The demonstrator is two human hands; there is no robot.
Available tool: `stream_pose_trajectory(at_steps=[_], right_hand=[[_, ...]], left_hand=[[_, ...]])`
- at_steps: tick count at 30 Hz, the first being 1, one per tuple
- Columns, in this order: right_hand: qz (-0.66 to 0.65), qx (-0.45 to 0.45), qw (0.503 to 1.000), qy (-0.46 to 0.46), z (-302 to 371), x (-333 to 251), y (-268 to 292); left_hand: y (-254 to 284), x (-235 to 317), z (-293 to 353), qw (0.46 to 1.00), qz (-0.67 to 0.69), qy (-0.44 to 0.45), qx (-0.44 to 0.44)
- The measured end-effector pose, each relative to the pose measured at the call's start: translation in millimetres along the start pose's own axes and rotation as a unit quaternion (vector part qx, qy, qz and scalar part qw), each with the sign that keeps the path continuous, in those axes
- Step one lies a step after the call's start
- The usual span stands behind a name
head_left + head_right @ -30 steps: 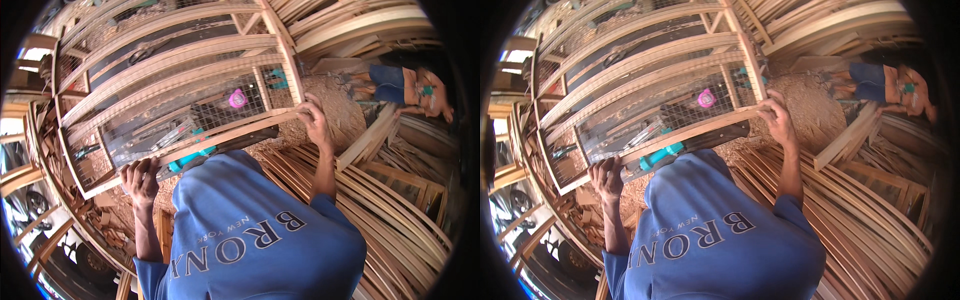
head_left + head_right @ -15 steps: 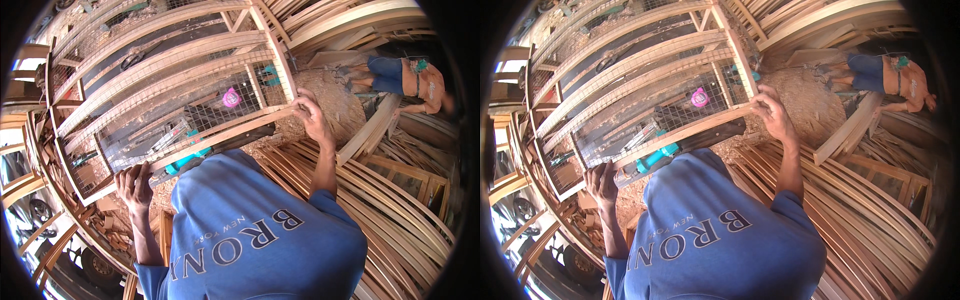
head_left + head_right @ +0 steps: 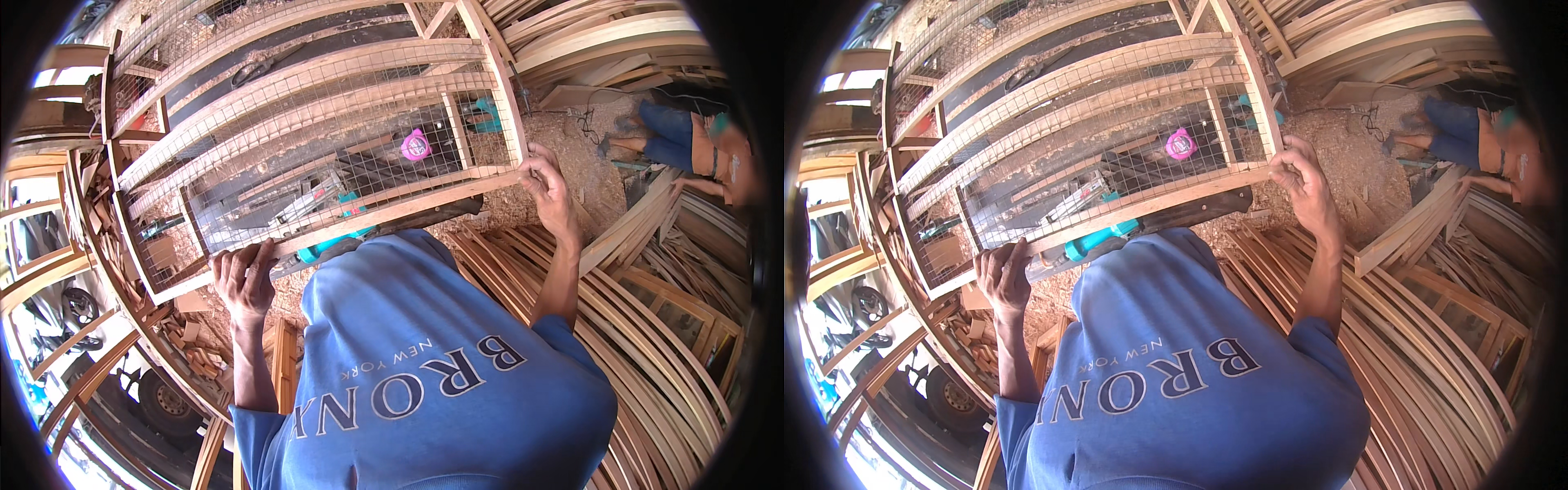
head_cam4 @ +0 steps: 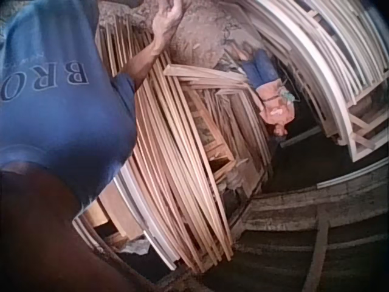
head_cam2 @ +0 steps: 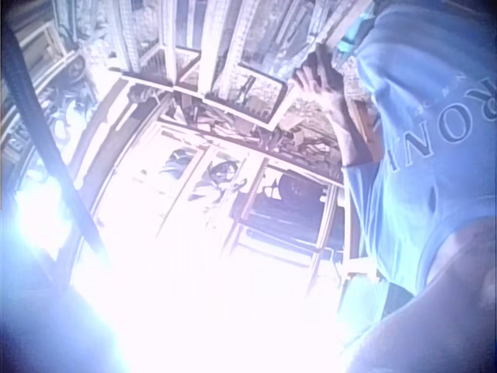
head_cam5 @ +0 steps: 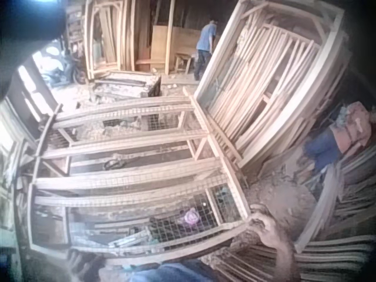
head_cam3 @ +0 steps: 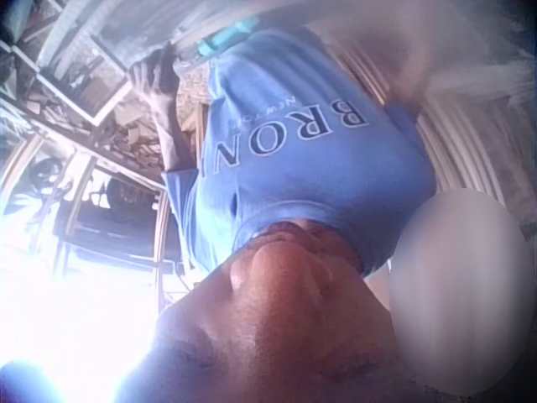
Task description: The person assembles a wooden frame with wire mesh by cutting a wooden strip to size, positioning it on the frame, and securing it with a pneumatic nail gun. The person repeats this process for additional strips, adjusting the frame as needed.
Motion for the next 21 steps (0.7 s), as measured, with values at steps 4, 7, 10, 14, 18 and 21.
stream_pose_trajectory(at_steps=[4, 7, 10, 14, 18, 21], right_hand=[[0.032, 0.034, 0.999, 0.01, 2, 7, -7], [0.012, 0.049, 0.999, 0.007, 2, 12, -5], [-0.032, 0.058, 0.998, 0.008, 2, 15, -2], [-0.012, 0.065, 0.997, 0.032, 5, 18, -6], [-0.013, 0.061, 0.996, 0.062, 6, 26, -13], [0.013, 0.066, 0.996, 0.059, 4, 33, -9]], left_hand=[[0, -1, 2, 1.0, -0.006, -0.001, -0.011], [-4, -2, 1, 1.0, -0.012, -0.003, 0.009], [-7, -2, 1, 0.999, -0.031, -0.003, 0.012], [-9, -1, 5, 0.999, -0.028, -0.006, -0.021], [-6, -1, 6, 0.999, -0.023, -0.02, -0.01], [-9, 3, 3, 0.999, -0.032, -0.032, -0.005]])
Point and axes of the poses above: each hand's wrist, its own z-axis away from the middle knuckle, its own y-axis out of the back of the hand, x = y × z, the point moved 3 cm from there along -z, towards the middle knuckle, and after that the axes turned 8 degrees about -y, right-handed, at the moved point
